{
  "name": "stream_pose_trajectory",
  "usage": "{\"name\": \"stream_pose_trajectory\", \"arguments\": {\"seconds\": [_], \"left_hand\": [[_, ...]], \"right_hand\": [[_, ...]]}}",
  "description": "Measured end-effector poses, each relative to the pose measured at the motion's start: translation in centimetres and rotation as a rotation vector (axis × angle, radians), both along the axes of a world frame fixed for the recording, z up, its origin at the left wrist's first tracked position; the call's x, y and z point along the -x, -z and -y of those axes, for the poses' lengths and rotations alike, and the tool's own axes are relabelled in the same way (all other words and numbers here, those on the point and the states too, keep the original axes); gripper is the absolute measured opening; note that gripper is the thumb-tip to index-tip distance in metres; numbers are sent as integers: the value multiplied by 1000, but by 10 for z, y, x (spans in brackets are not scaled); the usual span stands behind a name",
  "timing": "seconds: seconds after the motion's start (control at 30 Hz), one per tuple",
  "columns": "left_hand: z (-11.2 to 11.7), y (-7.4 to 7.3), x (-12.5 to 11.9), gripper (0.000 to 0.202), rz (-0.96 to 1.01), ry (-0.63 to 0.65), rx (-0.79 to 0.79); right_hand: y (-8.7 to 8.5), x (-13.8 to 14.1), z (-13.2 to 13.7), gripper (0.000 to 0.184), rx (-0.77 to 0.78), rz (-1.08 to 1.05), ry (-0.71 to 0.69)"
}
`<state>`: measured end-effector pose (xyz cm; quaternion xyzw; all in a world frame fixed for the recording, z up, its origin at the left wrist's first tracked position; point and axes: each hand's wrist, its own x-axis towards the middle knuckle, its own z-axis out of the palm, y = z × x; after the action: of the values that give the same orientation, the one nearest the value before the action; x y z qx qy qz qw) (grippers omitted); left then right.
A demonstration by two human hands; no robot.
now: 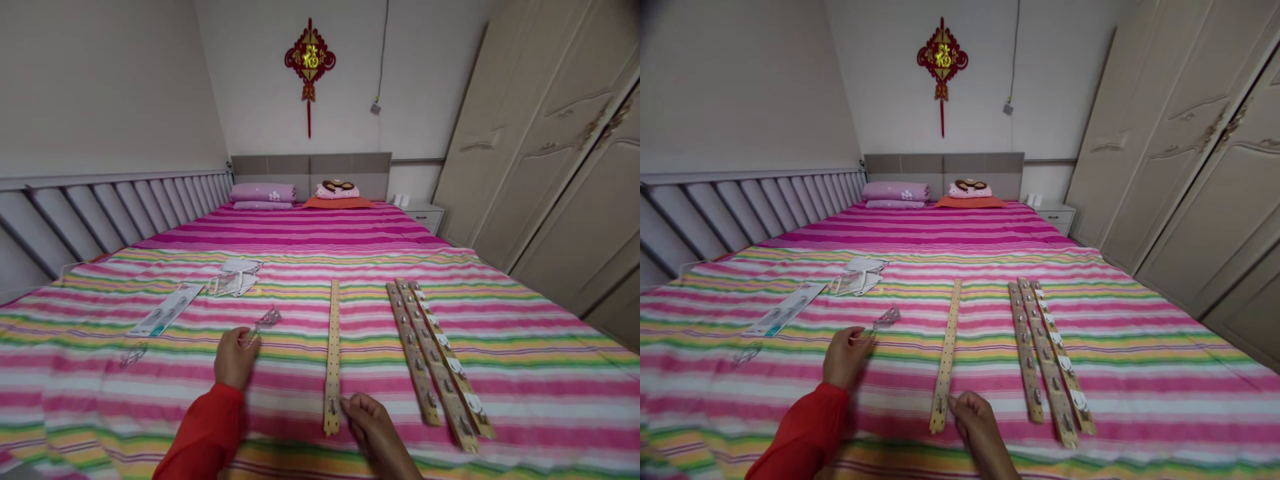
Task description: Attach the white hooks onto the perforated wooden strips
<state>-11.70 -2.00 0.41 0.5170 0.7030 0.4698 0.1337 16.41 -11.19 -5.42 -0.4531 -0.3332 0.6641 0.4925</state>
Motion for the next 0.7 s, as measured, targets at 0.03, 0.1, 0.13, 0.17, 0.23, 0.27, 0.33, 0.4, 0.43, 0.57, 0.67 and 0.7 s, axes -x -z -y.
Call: {"name": "stream_pose_trajectory", "arguments": {"seconds": [0.03,0.1,0.13,0.17,0.23,0.27,0.33,0.4,0.43,0.57,0.67,0.7], "left_hand": [[-1,0,8,31,-85,-17,15],[-3,3,18,24,-186,-25,64],[-3,5,21,21,-188,-20,103],[-2,6,23,18,-169,-18,135],[-1,8,24,20,-88,-25,148],[0,7,23,23,-32,-27,127],[3,1,18,29,98,1,57],[5,-10,8,33,227,108,14],[6,-16,2,35,284,183,16],[11,-37,-32,36,447,473,143],[14,-41,-59,34,490,636,242],[14,-41,-68,33,491,679,259]], "right_hand": [[-1,1,-2,52,-10,10,11],[-1,1,-6,52,-35,49,18],[-1,0,-7,52,-50,71,21],[-1,-1,-9,53,-66,89,27],[-1,-5,-10,53,-94,116,40],[-2,-7,-10,53,-105,128,46],[-6,-10,-10,52,-125,155,56],[-14,-10,-12,50,-153,176,62],[-19,-9,-14,49,-173,182,67],[-40,0,-24,44,-248,163,93],[-53,7,-32,43,-291,182,143],[-56,8,-34,42,-321,193,164]]}}
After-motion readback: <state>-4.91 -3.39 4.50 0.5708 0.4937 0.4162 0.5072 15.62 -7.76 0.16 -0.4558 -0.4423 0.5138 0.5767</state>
